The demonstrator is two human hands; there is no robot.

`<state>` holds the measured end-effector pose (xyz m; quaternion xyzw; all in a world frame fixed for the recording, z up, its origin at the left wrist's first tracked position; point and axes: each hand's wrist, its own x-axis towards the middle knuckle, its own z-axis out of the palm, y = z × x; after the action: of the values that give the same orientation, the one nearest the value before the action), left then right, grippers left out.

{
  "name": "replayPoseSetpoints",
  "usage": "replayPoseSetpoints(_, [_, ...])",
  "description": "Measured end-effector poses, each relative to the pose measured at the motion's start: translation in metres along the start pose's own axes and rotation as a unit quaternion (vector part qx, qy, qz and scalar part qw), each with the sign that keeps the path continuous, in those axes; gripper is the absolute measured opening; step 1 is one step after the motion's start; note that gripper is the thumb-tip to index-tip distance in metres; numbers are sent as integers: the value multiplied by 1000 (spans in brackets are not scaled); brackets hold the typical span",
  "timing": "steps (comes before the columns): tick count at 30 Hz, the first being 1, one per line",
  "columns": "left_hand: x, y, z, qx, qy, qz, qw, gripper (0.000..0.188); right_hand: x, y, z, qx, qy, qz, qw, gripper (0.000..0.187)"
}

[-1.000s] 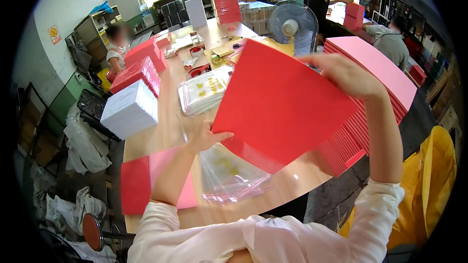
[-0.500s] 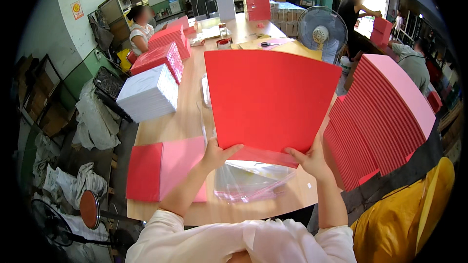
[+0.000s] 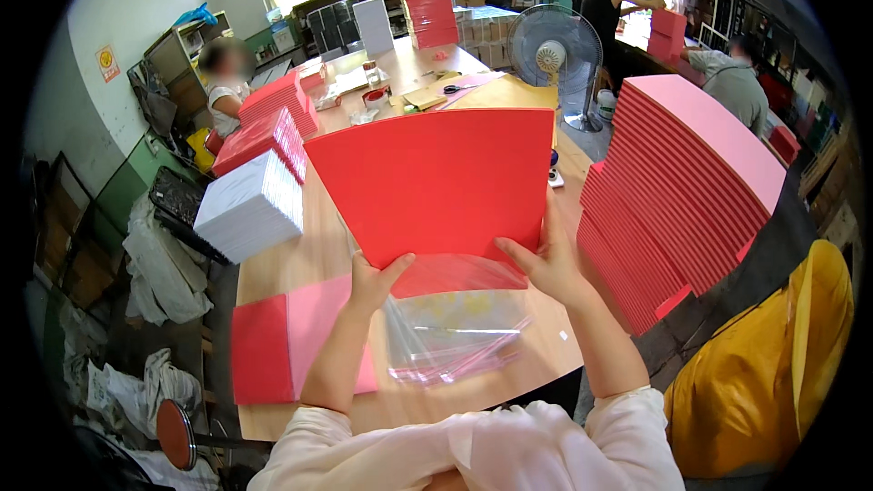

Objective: The person repeatedly picks up red and pink envelopes from stacks on a table and places them into clear plastic packaging sleeves. The person handles the envelopes one by one, aligning them before inserting them into the sleeves and stacking the finished packages on the table.

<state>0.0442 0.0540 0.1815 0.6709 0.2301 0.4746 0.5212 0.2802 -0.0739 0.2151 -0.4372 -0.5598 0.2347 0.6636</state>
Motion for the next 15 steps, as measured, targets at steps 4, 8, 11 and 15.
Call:
replayPoseSetpoints(4, [0, -2, 1, 17, 29, 31, 999, 19, 7, -6, 11, 10, 10, -43, 999, 93])
replayPoseSetpoints(8, [-2, -1, 3, -14, 22, 28, 999, 20, 6, -2, 2, -31, 7, -43, 999, 97])
replayPoseSetpoints(11, [-2, 5, 5, -15, 24, 24, 999, 20, 7, -2, 1, -43, 31, -3, 999, 100])
replayPoseSetpoints(15, [0, -1, 3, -4, 28, 3, 1000, 20, 12, -15, 3, -121, 24, -35, 992, 98])
